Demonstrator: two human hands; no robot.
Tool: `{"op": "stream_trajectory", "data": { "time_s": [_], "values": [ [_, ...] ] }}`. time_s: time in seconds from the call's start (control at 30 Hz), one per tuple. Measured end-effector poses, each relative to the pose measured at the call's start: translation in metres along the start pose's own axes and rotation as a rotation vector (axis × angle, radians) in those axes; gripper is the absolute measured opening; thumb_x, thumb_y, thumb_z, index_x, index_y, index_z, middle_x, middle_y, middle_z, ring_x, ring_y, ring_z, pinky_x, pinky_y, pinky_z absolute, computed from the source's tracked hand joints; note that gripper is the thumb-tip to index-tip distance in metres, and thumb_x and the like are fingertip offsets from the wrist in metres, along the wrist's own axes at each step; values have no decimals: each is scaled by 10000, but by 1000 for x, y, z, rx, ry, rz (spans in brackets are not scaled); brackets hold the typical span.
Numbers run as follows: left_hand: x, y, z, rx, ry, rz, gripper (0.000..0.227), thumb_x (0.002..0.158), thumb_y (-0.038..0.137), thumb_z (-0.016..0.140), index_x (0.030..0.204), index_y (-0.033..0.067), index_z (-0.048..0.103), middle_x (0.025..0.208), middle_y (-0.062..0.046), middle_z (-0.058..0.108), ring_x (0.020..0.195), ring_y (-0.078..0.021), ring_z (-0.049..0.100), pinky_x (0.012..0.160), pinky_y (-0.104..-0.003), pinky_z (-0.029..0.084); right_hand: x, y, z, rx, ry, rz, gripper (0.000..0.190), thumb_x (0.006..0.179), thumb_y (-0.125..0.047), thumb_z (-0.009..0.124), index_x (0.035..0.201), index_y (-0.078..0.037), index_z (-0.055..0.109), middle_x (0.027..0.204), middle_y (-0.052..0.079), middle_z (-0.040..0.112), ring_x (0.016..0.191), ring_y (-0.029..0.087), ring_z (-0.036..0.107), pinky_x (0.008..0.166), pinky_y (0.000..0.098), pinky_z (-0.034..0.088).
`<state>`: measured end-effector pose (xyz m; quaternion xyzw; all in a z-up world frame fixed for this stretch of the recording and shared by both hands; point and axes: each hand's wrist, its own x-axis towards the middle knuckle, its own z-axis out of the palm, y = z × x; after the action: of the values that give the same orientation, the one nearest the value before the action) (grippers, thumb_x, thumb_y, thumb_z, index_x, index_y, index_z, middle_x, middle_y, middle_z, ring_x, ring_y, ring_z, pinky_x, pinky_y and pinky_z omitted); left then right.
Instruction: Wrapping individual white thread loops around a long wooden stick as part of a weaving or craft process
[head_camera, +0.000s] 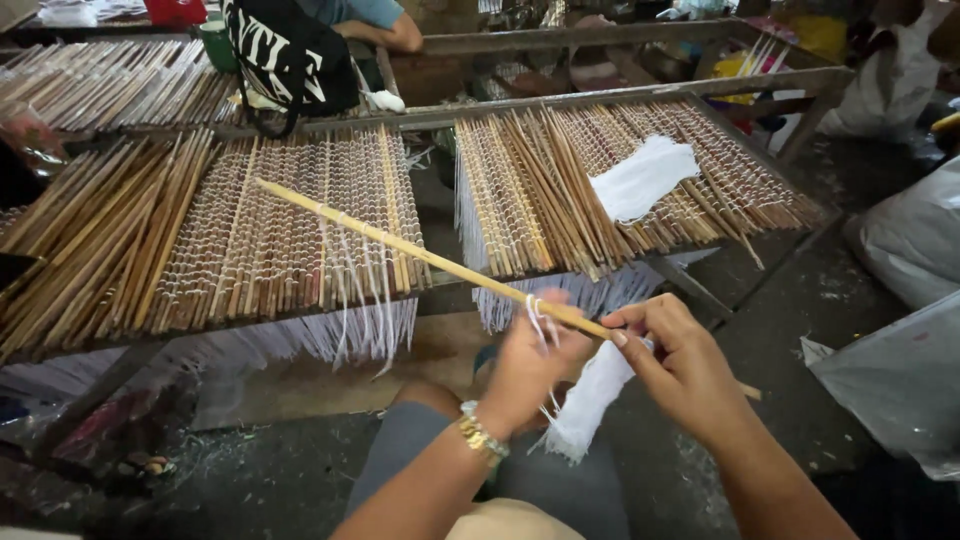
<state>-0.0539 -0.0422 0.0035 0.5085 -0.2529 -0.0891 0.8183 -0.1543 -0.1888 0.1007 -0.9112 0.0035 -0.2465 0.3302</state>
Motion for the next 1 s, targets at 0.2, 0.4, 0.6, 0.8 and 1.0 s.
{"op": "stream_trajectory", "data": {
  "time_s": [0.2, 0.4, 0.6, 0.8, 1.0],
  "values": [
    [-4, 9, -6, 362, 33, -113, 176, 890, 321, 805, 942, 154, 804, 792, -36, 740, 686, -114, 626, 627, -268, 526, -2, -7, -8, -60, -31, -20, 146, 869, -187, 755, 819, -75, 675, 967, 73, 737, 765, 318, 696, 647, 375, 523],
    [-1, 42, -45, 142, -26, -31, 205, 916, 132, 764, 1100, 50, 729, 958, -60, 774, 872, -79, 660, 781, -247, 559, -1, -20, -17, -158, -28, 60, 91, 858, -101, 651, 918, -114, 718, 988, 88, 709, 848, 346, 705, 707, 411, 541],
    [-1, 43, -29, 359, -64, 10, 376, 841, 289, 843, 1142, 85, 748, 990, -90, 779, 870, -158, 671, 785, -318, 571, 1, -23, -14, -179, -4, 118, 125, 893, -236, 711, 961, -160, 783, 901, 67, 684, 775, 317, 712, 645, 386, 545],
    [-11, 19, 8, 417, -41, -8, 175, 840, 266, 841, 987, 172, 822, 900, -87, 767, 866, -230, 732, 764, -334, 562, 2, -10, 0, -173, 14, 118, 183, 837, -313, 808, 917, -149, 792, 879, 73, 680, 757, 320, 703, 627, 398, 539],
    [-9, 37, -18, 222, -1, 20, 132, 945, 159, 714, 1009, 71, 788, 909, -123, 786, 912, -192, 720, 839, -315, 552, 2, -13, -5, -210, 19, 106, 190, 836, -326, 808, 835, -149, 738, 889, 35, 688, 757, 288, 721, 590, 361, 540]
  ]
}}
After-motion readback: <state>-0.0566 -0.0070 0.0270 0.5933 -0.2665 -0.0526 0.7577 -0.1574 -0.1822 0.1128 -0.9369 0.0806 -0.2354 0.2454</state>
